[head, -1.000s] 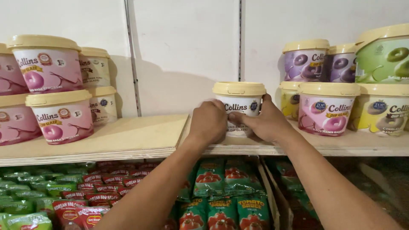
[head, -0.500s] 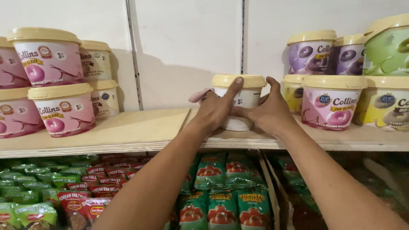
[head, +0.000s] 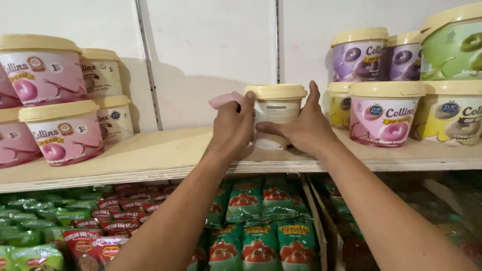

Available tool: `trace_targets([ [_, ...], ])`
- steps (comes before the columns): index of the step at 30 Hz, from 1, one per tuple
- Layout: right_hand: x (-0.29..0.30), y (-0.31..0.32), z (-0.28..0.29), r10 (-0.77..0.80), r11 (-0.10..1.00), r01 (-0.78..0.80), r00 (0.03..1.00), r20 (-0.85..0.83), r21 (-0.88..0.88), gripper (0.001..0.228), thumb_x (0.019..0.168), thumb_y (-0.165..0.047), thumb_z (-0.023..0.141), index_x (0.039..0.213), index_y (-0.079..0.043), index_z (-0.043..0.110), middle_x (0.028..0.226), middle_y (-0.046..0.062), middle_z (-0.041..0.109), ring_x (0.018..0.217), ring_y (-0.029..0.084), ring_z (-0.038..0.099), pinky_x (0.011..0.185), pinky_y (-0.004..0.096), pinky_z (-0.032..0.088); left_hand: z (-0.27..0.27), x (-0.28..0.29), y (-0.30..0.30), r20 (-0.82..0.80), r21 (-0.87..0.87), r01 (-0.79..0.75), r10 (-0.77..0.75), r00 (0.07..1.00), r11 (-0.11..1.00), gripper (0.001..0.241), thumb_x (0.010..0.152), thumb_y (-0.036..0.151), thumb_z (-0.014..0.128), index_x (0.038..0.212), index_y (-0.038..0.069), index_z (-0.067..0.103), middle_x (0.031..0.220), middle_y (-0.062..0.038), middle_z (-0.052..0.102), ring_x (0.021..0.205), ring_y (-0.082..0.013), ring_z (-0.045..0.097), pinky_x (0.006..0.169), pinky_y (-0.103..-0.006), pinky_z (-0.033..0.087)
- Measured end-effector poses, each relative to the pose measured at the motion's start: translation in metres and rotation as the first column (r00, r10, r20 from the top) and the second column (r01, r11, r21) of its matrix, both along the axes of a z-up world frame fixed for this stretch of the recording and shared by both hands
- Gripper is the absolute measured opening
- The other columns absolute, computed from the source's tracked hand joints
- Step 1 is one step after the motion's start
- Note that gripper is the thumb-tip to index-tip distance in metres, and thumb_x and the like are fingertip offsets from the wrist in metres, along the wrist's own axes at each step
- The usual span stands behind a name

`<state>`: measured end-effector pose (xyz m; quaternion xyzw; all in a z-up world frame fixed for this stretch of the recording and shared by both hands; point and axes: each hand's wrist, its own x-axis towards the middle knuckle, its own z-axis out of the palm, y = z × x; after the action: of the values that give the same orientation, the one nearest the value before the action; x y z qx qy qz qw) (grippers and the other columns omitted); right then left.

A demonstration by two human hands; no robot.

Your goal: The recorder is wiping down shelves and grocery containers with a cloth in a grocery store.

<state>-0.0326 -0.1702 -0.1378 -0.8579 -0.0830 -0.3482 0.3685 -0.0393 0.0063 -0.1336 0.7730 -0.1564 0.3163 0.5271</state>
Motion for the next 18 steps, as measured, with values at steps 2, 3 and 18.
trace_targets([
  [2,0.009,-0.007,-0.002,0.282,0.934,-0.26,0.958,-0.057,0.245,0.146,0.066,-0.042,0.09,0.154,-0.007,-0.022,0.139,0.02,0.059,0.12,0.026,0.064,0.095,0.037,0.054,-0.002,-0.001,-0.002,-0.003,0.043,0.053,-0.053,0.999,0.998,0.078,0.096,0.065,0.049,0.103,-0.011,0.065,0.094,-0.02,0.074,0.087,-0.0266,0.071,0.082,-0.0399,0.055],
  [3,0.013,-0.011,-0.002,0.54,0.748,-0.459,0.841,-0.038,0.48,0.145,0.068,-0.038,0.082,0.15,-0.009,-0.034,0.137,0.013,0.064,0.115,0.022,0.068,0.087,0.037,0.058,-0.002,-0.001,-0.004,-0.004,0.085,0.112,-0.112,0.994,0.99,0.076,0.096,0.065,0.053,0.105,-0.011,0.059,0.097,-0.021,0.073,0.091,-0.0268,0.071,0.084,-0.0396,0.055],
  [18,-0.004,-0.006,-0.002,0.283,0.931,-0.256,0.957,-0.072,0.26,0.126,0.069,-0.016,0.086,0.162,-0.016,0.001,0.113,0.014,0.067,0.099,0.018,0.067,0.081,0.025,0.052,-0.008,-0.004,-0.001,0.107,0.047,0.174,-0.178,0.978,0.984,0.056,0.083,0.042,0.073,0.111,-0.006,0.068,0.099,-0.019,0.075,0.087,-0.0273,0.073,0.075,-0.0377,0.058],
])
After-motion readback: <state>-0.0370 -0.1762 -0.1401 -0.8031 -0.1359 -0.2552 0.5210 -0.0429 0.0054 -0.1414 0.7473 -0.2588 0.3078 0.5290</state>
